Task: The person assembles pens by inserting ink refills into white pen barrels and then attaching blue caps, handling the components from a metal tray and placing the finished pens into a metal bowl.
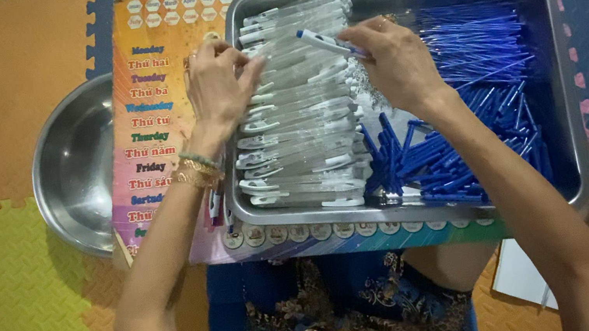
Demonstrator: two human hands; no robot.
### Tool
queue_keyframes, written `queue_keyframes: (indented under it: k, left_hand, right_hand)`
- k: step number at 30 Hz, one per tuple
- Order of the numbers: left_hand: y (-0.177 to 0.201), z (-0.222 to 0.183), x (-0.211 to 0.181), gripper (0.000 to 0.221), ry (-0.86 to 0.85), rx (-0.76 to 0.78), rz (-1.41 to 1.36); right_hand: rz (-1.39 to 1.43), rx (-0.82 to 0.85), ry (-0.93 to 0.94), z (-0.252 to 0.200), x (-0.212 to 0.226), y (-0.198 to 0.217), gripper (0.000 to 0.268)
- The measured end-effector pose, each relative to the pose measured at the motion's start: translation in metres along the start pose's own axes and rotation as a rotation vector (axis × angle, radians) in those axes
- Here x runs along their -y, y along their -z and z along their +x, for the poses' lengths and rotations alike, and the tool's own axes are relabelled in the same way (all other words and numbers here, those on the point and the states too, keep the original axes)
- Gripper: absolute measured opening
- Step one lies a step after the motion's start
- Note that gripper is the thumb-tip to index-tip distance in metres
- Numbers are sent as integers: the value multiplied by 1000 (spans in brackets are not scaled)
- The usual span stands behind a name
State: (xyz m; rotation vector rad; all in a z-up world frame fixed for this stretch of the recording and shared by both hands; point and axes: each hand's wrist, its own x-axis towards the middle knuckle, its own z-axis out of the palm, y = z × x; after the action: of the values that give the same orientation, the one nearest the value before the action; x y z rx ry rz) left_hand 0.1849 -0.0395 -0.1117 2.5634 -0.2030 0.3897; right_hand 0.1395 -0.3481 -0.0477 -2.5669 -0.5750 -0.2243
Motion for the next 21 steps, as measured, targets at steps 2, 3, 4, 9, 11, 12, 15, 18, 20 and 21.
queue_keyframes:
  k: [2,3,4,9,11,12,15,18,20,21]
  left_hand:
    - [1,-3,5,39,-47,2,0]
    - [2,-5,8,43,-96,6,2]
    - [5,-7,1,43,-91,4,0]
    - [30,-1,-50,85,-21,562,45]
    - [30,7,-54,83,-36,593,105]
    - [32,11,-55,81,-55,628,170]
    - [41,12,-50,84,-64,645,138]
    - [77,3,-38,71,191,337,-603]
    - [66,-8,15,56,162,323,-352]
    - [61,-13,40,42,125,311,-101]
  right_hand:
    - [-8,3,8,2,-6,-4,49]
    - [-14,3,14,3,-8,-6,47]
    - [-16,7,18,5,-9,-6,47]
    - [-46,-94,99,22,-5,-4,45]
    - [-76,-12,57,39,3,-2,49]
    - [-104,66,10,47,8,-3,54]
    - [-106,161,23,69,5,-14,43]
    - [-205,107,167,66,0,-25,41]
    - [-195,78,188,60,-3,-26,43]
    - [-187,45,203,56,-4,-26,47]
